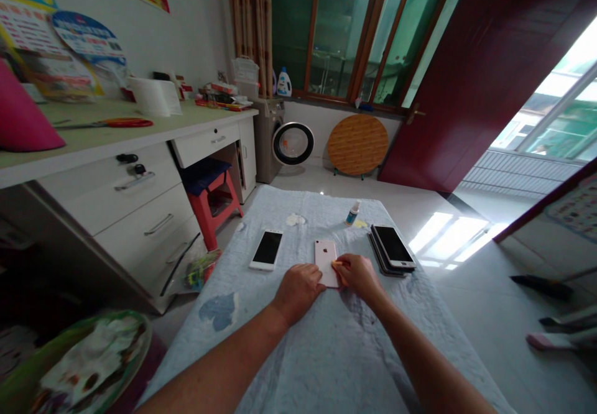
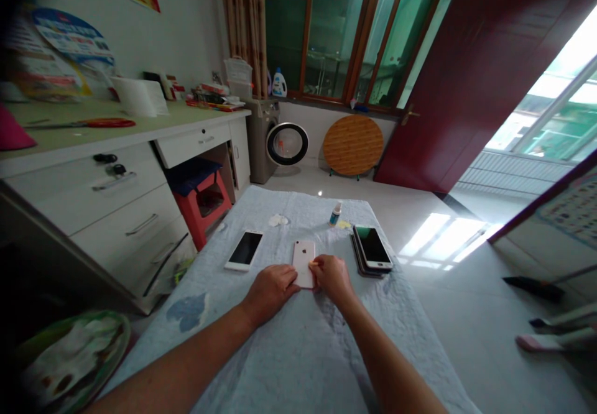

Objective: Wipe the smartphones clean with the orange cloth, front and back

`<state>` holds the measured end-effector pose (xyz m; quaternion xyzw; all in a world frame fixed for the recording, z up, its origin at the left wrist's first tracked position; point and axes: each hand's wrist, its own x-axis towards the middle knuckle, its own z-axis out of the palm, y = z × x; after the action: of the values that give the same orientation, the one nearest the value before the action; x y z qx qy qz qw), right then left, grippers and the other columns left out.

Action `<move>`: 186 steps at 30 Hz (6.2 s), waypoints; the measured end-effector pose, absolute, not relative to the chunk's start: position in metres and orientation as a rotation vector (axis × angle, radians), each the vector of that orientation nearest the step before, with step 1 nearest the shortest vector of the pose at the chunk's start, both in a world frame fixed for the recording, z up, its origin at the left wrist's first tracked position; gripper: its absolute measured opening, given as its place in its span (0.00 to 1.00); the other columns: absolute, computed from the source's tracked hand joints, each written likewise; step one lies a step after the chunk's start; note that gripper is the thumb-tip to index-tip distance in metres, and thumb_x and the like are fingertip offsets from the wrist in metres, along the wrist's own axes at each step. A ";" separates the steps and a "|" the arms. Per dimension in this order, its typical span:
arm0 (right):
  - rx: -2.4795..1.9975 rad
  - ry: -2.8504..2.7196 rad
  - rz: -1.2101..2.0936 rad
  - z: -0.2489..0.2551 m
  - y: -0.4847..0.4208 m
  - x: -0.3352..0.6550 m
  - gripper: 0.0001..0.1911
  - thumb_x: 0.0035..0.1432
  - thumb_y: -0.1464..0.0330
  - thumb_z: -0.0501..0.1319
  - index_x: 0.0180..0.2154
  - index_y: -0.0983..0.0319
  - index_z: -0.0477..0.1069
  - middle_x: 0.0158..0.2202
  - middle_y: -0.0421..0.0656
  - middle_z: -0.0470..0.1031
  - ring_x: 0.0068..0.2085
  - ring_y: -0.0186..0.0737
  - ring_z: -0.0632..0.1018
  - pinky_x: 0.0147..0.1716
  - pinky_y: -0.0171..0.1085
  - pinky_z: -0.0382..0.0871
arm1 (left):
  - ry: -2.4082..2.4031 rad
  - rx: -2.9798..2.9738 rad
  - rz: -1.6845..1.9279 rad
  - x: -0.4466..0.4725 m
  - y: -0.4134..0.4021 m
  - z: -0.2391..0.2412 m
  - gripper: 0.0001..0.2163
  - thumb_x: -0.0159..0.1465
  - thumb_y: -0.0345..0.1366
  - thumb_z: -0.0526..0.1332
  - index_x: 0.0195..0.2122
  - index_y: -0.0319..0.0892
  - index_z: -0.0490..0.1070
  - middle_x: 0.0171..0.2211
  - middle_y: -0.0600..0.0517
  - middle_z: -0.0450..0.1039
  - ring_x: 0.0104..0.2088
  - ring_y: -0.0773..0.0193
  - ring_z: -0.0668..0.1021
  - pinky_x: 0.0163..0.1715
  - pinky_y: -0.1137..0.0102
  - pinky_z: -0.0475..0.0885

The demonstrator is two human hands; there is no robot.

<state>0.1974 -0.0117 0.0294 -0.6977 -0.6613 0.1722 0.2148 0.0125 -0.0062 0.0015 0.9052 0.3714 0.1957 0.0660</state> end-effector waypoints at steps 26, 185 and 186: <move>-1.712 -2.154 0.194 0.019 0.034 0.186 0.13 0.61 0.72 0.55 0.35 0.61 0.78 0.36 0.44 0.73 0.39 0.36 0.71 0.43 0.33 0.59 | 1.131 2.713 0.538 0.010 -0.007 0.006 0.08 0.63 0.40 0.61 0.35 0.41 0.71 0.37 0.50 0.74 0.40 0.59 0.76 0.43 0.66 0.68; -1.813 -2.257 0.254 0.024 -0.061 0.177 0.12 0.59 0.73 0.55 0.30 0.61 0.77 0.34 0.44 0.70 0.36 0.36 0.70 0.35 0.33 0.60 | 1.122 2.627 0.512 -0.001 0.024 -0.010 0.23 0.57 0.23 0.54 0.53 0.48 0.70 0.56 0.52 0.69 0.56 0.56 0.68 0.56 0.56 0.61; -1.824 -2.257 0.235 0.023 -0.060 0.175 0.12 0.59 0.73 0.55 0.29 0.61 0.77 0.33 0.45 0.70 0.36 0.37 0.70 0.35 0.33 0.60 | 1.123 2.623 0.514 -0.001 0.023 -0.010 0.23 0.57 0.23 0.55 0.52 0.48 0.70 0.56 0.52 0.69 0.56 0.55 0.68 0.56 0.56 0.61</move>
<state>0.1754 -0.0599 0.0230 -0.6224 -0.7701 0.0801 0.1147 -0.0008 0.0232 -0.0096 0.8981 0.3845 0.1758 0.1210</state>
